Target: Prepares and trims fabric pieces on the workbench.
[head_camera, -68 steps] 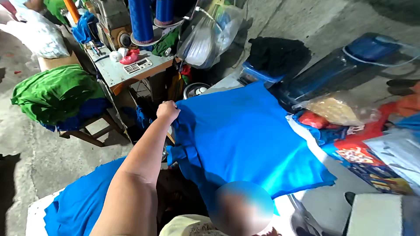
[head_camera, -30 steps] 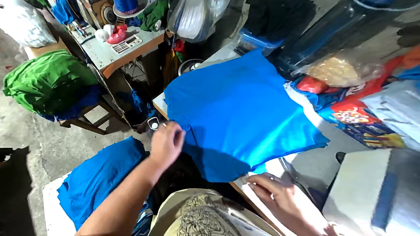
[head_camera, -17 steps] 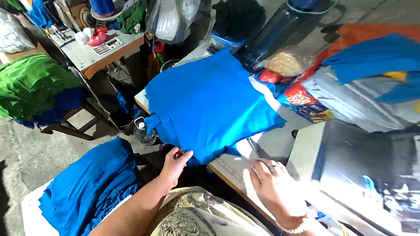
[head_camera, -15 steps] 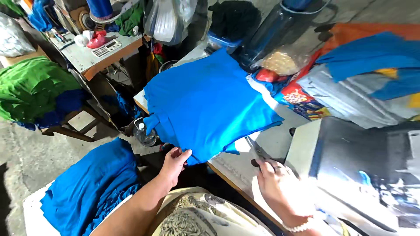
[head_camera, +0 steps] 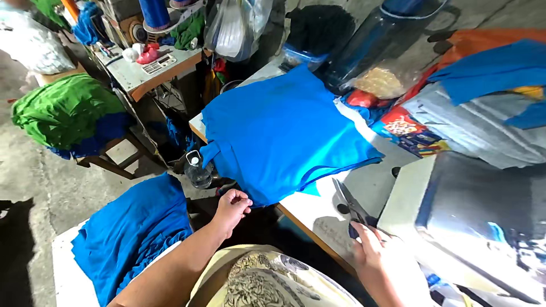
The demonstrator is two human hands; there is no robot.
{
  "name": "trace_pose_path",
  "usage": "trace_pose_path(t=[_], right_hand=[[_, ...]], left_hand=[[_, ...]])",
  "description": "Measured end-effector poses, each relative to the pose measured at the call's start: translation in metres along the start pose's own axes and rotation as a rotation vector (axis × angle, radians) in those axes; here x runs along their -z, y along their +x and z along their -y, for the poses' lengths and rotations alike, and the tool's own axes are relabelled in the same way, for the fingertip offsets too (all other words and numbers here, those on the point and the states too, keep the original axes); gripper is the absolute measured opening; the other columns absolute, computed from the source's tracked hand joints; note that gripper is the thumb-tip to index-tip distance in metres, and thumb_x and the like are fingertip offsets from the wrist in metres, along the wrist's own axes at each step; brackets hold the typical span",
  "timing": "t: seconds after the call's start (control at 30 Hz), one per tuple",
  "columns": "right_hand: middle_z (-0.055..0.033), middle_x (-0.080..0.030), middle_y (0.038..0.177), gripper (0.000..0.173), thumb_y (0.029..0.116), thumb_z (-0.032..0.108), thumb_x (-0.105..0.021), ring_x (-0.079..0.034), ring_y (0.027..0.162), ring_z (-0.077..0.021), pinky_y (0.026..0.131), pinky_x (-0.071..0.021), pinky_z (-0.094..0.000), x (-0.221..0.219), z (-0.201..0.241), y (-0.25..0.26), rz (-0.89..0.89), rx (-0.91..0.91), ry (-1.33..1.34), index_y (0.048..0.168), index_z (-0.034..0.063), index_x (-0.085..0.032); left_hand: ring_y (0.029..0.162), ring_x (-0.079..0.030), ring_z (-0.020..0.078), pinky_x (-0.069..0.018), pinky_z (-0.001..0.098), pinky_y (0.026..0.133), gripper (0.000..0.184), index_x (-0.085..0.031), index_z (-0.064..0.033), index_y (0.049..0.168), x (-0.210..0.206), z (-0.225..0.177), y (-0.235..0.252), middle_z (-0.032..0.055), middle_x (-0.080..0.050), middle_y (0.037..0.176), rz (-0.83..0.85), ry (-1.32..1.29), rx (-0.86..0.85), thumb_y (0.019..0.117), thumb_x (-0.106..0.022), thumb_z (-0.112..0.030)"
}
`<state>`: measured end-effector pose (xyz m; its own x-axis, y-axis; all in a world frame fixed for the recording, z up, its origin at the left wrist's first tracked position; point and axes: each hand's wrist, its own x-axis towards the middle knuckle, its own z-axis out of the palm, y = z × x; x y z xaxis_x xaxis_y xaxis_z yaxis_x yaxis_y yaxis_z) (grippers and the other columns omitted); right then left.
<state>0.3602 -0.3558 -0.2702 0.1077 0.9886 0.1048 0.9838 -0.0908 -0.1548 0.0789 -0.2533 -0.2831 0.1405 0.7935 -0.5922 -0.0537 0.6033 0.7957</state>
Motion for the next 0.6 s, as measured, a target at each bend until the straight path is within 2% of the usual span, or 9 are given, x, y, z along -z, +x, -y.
trace_pose_path(t=[0.07, 0.2, 0.3, 0.37, 0.43, 0.6], right_hand=[[-0.0352, -0.065, 0.117, 0.034, 0.0958, 0.002, -0.049, -0.061, 0.109, -0.0594, 0.086, -0.0473, -0.0715, -0.002, -0.003, -0.007, -0.061, 0.012, -0.012, 0.124, -0.0066, -0.068], [-0.0379, -0.064, 0.112, 0.034, 0.0968, 0.007, -0.053, -0.061, 0.105, -0.0617, 0.082, -0.0489, -0.0707, -0.004, -0.019, -0.018, -0.071, -0.031, -0.050, 0.124, -0.0098, -0.064], [-0.0386, -0.063, 0.113, 0.035, 0.0934, 0.005, -0.056, -0.060, 0.104, -0.0620, 0.086, -0.0482, -0.0692, -0.006, -0.024, -0.021, -0.120, -0.001, -0.016, 0.123, -0.0119, -0.063], [-0.0393, -0.062, 0.115, 0.036, 0.0926, 0.004, -0.058, -0.060, 0.107, -0.0624, 0.090, -0.0467, -0.0697, -0.007, -0.026, -0.022, -0.111, -0.004, 0.026, 0.124, -0.0126, -0.062], [-0.0391, -0.063, 0.115, 0.036, 0.0922, 0.004, -0.058, -0.060, 0.106, -0.0618, 0.090, -0.0472, -0.0697, -0.007, -0.029, -0.022, -0.100, -0.005, 0.024, 0.123, -0.0129, -0.062], [-0.0384, -0.063, 0.119, 0.037, 0.0942, 0.007, -0.062, -0.057, 0.112, -0.0628, 0.089, -0.0447, -0.0739, 0.007, -0.020, -0.015, 0.076, -0.141, -0.036, 0.127, -0.0103, -0.061]], left_hand=[[0.080, -0.061, 0.0117, -0.0510, 0.0255, 0.070, 0.019, -0.057, -0.0004, 0.121, -0.001, 0.004, 0.002, 0.0085, -0.063, 0.100, -0.023, 0.008, -0.042, 0.1048, -0.057, -0.011], [0.079, -0.057, 0.0135, -0.0488, 0.0293, 0.070, 0.024, -0.062, -0.0011, 0.114, -0.010, 0.008, 0.012, 0.0078, -0.060, 0.096, -0.041, 0.100, -0.066, 0.1034, -0.062, -0.022], [0.074, -0.055, 0.0123, -0.0477, 0.0270, 0.067, 0.022, -0.060, 0.0009, 0.114, -0.015, 0.005, 0.013, 0.0080, -0.058, 0.092, 0.010, 0.106, -0.019, 0.1043, -0.060, -0.019], [0.071, -0.055, 0.0102, -0.0467, 0.0245, 0.066, 0.017, -0.060, 0.0001, 0.109, -0.011, 0.000, 0.009, 0.0059, -0.058, 0.087, 0.033, 0.098, -0.012, 0.1050, -0.059, -0.017], [0.074, -0.057, 0.0089, -0.0476, 0.0238, 0.068, 0.015, -0.060, 0.0000, 0.105, -0.001, -0.001, 0.005, 0.0048, -0.060, 0.087, 0.098, 0.152, -0.030, 0.1054, -0.057, -0.015], [0.076, -0.059, 0.0079, -0.0479, 0.0231, 0.069, 0.010, -0.060, -0.0011, 0.103, 0.011, 0.003, 0.006, 0.0038, -0.063, 0.086, 0.148, 0.154, -0.008, 0.1045, -0.058, -0.011]])
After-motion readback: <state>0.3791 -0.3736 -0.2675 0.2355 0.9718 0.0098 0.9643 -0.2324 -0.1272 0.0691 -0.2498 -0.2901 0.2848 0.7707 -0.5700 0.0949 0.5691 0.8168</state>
